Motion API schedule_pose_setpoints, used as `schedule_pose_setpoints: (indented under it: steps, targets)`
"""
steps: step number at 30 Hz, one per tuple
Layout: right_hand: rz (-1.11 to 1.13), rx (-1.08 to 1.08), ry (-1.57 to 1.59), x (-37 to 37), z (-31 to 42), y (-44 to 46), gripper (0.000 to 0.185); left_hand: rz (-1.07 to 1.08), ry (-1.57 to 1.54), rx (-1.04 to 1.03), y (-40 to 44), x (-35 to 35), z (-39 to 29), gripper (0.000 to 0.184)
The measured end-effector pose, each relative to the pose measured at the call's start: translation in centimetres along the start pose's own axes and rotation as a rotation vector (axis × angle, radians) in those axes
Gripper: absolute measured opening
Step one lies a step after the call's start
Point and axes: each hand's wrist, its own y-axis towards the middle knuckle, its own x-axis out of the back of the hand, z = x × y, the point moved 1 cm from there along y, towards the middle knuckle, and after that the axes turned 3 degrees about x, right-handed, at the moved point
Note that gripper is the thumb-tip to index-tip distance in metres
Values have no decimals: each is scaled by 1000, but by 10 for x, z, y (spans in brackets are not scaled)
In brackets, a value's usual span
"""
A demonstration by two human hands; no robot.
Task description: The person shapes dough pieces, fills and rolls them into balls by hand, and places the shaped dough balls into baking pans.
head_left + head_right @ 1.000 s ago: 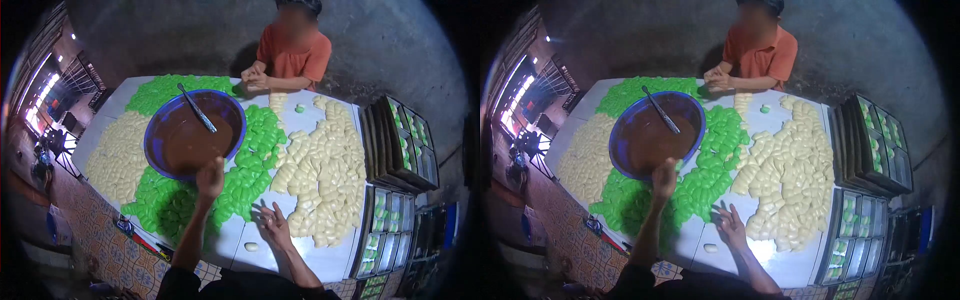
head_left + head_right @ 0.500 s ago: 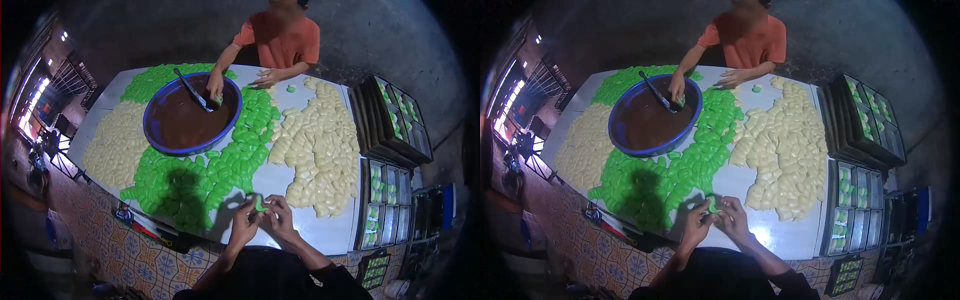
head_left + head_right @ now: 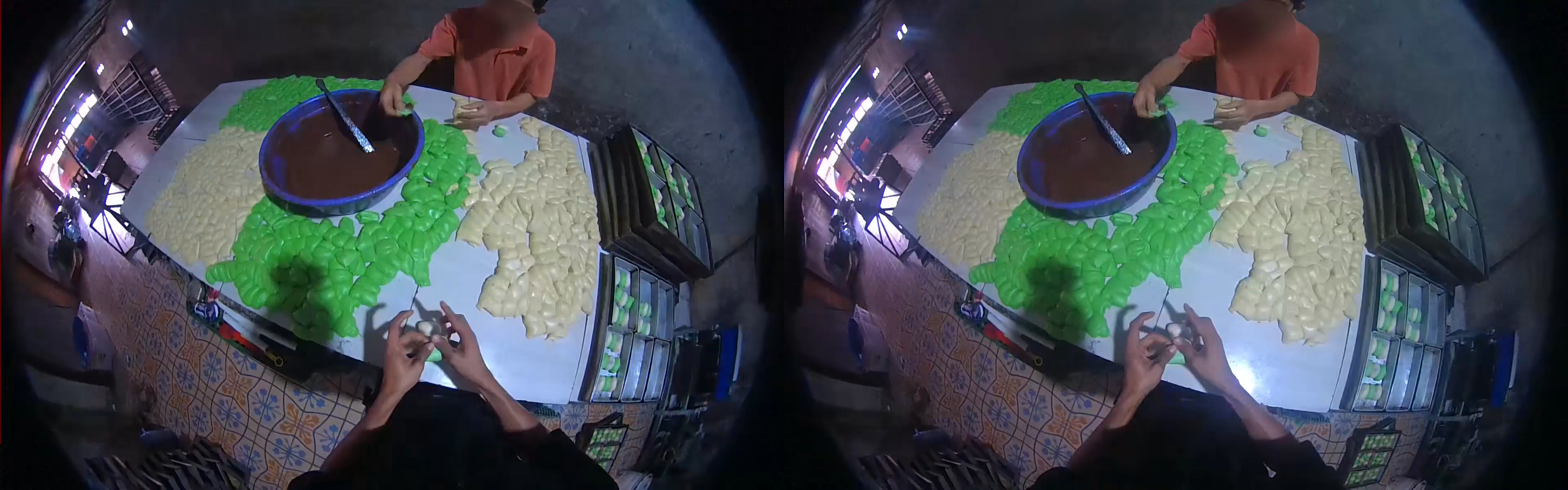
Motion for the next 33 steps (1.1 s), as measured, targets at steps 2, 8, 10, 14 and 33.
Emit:
schedule_pose_setpoints:
  steps: [2, 8, 10, 14, 33]
  targets:
    - [446, -403, 394, -2, -56, -4, 46, 65, -38, -124, -2, 7, 0, 75]
    - [352, -25, 83, 1, -16, 36, 34, -238, -174, -173, -9, 37, 21, 40]
    - [265, -72, 146, -10, -69, 52, 37, -368, -359, -24, -7, 46, 15, 33]
    - [51, -8, 34, -13, -74, 46, 40, -406, -320, -10, -7, 63, 21, 17]
    - [-995, -276, -638, 299, -172, -62, 33, -23, 1070, -473, 63, -40, 45, 45]
